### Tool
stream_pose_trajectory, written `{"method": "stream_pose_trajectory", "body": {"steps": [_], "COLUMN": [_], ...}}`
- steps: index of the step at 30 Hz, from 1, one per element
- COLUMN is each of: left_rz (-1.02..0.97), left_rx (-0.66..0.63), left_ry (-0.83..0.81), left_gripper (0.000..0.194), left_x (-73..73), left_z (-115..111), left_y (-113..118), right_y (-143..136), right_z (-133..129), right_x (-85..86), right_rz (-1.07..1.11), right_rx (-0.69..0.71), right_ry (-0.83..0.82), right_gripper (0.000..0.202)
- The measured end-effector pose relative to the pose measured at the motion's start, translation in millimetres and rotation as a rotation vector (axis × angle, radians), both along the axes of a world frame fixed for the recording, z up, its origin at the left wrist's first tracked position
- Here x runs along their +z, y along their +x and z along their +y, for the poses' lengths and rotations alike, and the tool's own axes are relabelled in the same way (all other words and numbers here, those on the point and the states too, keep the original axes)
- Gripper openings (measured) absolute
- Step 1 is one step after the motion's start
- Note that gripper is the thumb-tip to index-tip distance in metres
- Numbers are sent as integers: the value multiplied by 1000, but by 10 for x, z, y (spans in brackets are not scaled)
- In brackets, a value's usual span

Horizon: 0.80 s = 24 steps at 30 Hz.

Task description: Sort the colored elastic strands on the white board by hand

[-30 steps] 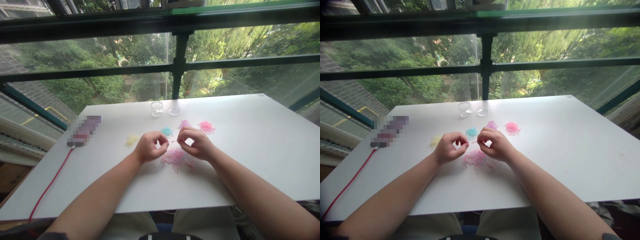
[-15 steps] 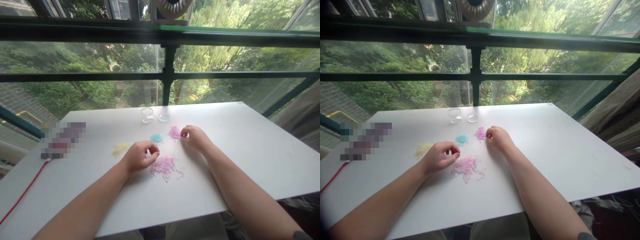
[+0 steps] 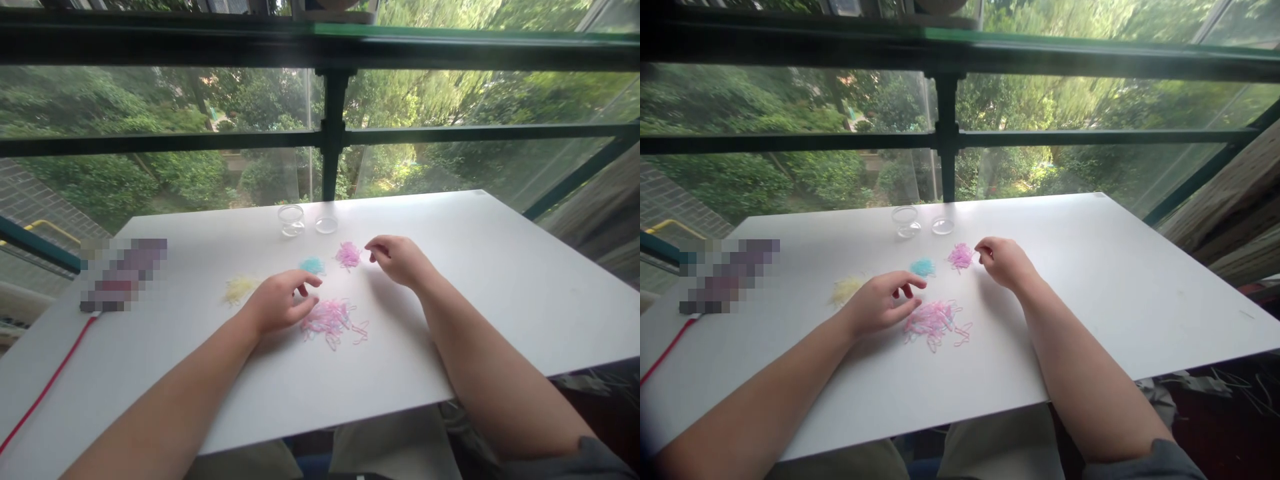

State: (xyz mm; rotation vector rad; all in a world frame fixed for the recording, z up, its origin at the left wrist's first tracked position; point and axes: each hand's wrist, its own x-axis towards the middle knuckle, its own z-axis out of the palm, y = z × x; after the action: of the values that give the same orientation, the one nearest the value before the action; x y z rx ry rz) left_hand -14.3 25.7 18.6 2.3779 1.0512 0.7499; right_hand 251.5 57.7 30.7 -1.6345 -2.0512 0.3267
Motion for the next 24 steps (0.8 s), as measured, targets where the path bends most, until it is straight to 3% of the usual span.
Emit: {"method": "stream_pose_trajectory", "body": {"steps": [5, 8, 17, 24], "left_rz": [91, 99, 61, 24], "left_rx": [-70, -72, -72, -55], "left_ry": [-52, -66, -108, -103], "left_gripper": [28, 26, 19, 19], "left_x": [5, -5, -38, -48], "left_z": [-22, -19, 9, -3], "left_y": [15, 24, 19, 21], "right_y": [-144, -221, -294, -271], "right_z": [-148, -207, -195, -203], "right_x": [25, 25, -50, -14], "right_rz": [-56, -61, -64, -87], "right_rx": [369, 486, 550, 516], "right_ry": [-213, -274, -237, -262], "right_gripper": [17, 20, 13, 13]}}
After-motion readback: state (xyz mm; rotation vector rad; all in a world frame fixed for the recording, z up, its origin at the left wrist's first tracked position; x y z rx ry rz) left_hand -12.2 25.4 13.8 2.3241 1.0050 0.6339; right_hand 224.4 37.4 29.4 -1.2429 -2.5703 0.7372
